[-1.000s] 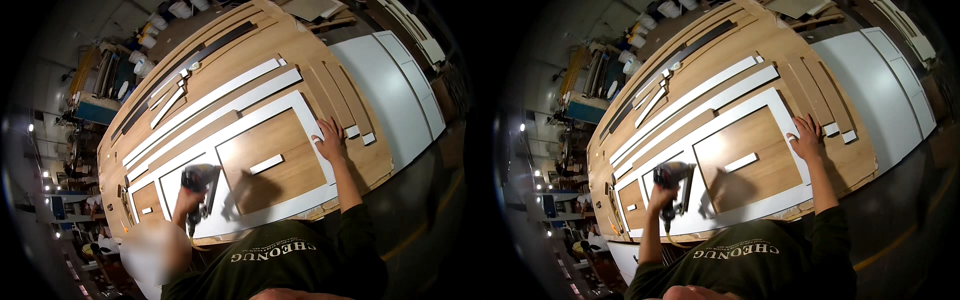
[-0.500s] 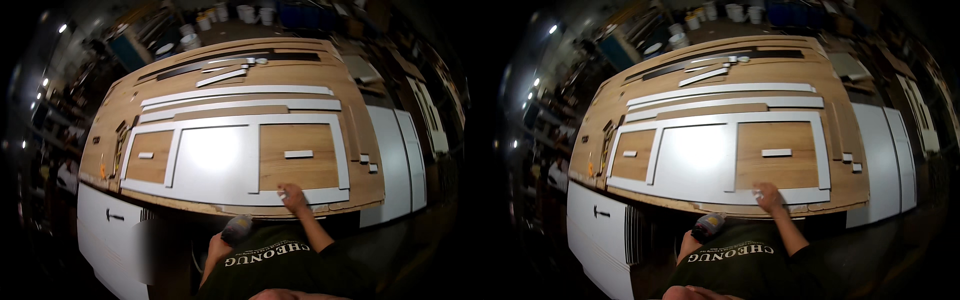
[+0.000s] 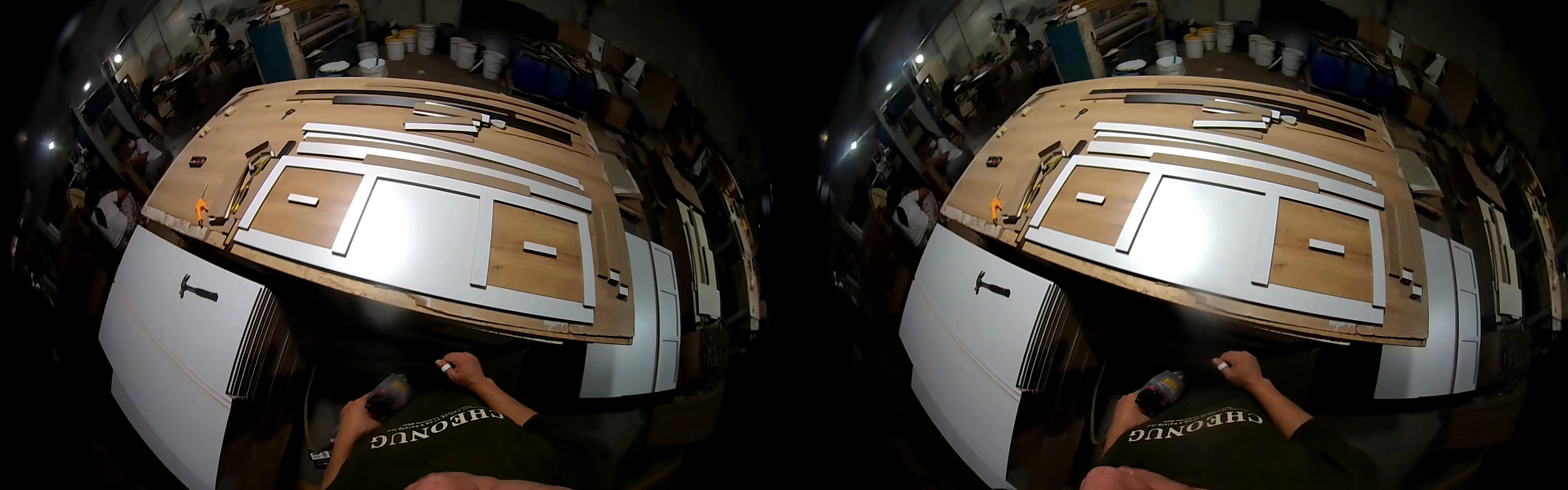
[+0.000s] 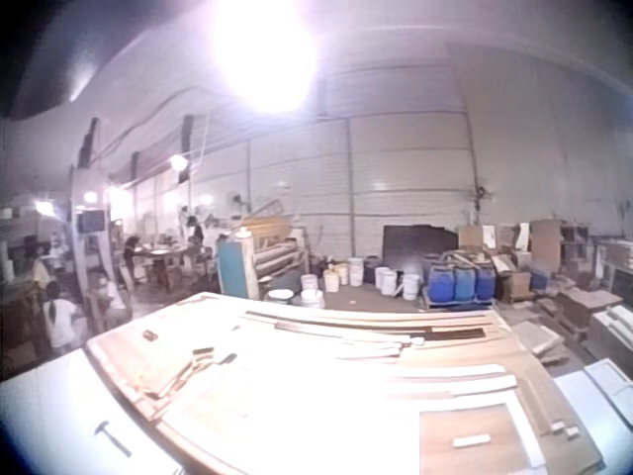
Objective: The person assembles wooden cabinet doors by placing wood panels into a frame, securing them with a pneumatic nail gun, and attaching wooden strips using a hammer and nails.
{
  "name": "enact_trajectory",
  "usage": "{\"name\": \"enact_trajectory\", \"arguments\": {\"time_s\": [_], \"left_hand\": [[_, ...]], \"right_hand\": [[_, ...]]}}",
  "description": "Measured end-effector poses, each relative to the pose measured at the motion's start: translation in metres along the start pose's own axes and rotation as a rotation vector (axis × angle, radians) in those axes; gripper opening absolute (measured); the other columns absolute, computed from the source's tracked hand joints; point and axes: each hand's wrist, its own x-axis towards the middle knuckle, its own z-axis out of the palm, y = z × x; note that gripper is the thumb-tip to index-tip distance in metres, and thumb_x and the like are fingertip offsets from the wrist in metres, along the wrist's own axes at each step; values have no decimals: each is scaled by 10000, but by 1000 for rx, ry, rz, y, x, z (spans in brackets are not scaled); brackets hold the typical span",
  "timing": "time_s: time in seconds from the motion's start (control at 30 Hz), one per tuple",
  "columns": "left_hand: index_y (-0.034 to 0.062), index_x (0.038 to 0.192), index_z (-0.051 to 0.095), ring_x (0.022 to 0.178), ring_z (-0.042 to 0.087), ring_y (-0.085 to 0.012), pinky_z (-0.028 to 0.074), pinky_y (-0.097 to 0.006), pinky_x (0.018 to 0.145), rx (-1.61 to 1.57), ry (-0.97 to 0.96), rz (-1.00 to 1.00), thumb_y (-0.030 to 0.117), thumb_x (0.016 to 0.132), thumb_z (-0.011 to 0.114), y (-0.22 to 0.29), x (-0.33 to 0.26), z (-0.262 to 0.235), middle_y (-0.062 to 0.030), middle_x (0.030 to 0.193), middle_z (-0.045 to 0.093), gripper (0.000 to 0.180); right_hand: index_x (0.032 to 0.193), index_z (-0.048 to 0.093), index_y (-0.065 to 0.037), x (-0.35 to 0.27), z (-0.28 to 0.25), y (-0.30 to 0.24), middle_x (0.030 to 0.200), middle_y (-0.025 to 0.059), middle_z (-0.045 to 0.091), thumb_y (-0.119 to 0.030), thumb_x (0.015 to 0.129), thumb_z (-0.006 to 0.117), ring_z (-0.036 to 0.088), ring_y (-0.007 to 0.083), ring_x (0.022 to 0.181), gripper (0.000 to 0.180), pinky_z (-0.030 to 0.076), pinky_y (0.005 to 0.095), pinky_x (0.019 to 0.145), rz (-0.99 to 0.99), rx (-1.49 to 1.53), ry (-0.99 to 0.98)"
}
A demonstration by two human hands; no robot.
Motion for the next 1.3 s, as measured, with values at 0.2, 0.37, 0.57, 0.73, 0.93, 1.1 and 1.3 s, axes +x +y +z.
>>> {"name": "enact_trajectory", "arguments": {"time_s": [0.2,0.37,0.57,0.73,0.93,1.1,1.3], "left_hand": [[169,1120,636,908,631,-370,497,-451,808,14,63,13,225,585,719,-52,-40,-12,-181,914,675,545],[165,1108,639,885,631,-386,500,-464,783,-76,66,-14,258,599,742,-79,-47,-10,-182,893,676,528],[146,1079,648,907,618,-400,492,-471,786,-163,33,-41,233,654,720,-70,-17,-28,-202,912,667,440],[104,1065,646,915,614,-401,491,-448,782,-82,106,-82,214,685,727,-71,24,-56,-203,916,664,403],[105,1055,654,905,634,-372,498,-401,750,-56,78,-159,248,682,745,-22,74,-121,-178,909,675,410],[100,1046,658,895,639,-370,496,-397,741,-107,118,-147,275,705,735,-3,107,-141,-177,899,677,391],[74,1029,661,920,635,-372,494,-396,752,-119,66,-258,270,693,745,-1,137,-158,-183,926,677,398]], "right_hand": [[718,642,-72,-1,42,-59,716,119,624,-370,879,588,607,346,702,344,488,437,621,-130,-93,-299],[741,637,-67,22,51,-79,744,125,626,-362,882,581,606,355,725,332,489,448,644,-174,-98,-314],[680,598,-59,70,59,-77,670,131,579,-304,854,640,569,348,633,304,447,424,551,-216,-1,-153],[662,595,-66,146,73,-71,623,120,567,-274,824,680,566,318,588,276,438,394,530,-232,85,-8],[769,626,-64,246,75,-62,758,103,624,-209,770,706,599,287,699,166,466,384,652,-226,221,163],[1136,550,-91,301,81,-59,1226,150,523,-242,712,729,501,333,1109,484,371,464,987,-182,90,192],[1355,392,-111,344,93,-74,1443,165,321,-299,680,760,303,334,1343,791,210,523,1113,-62,-8,89]]}}
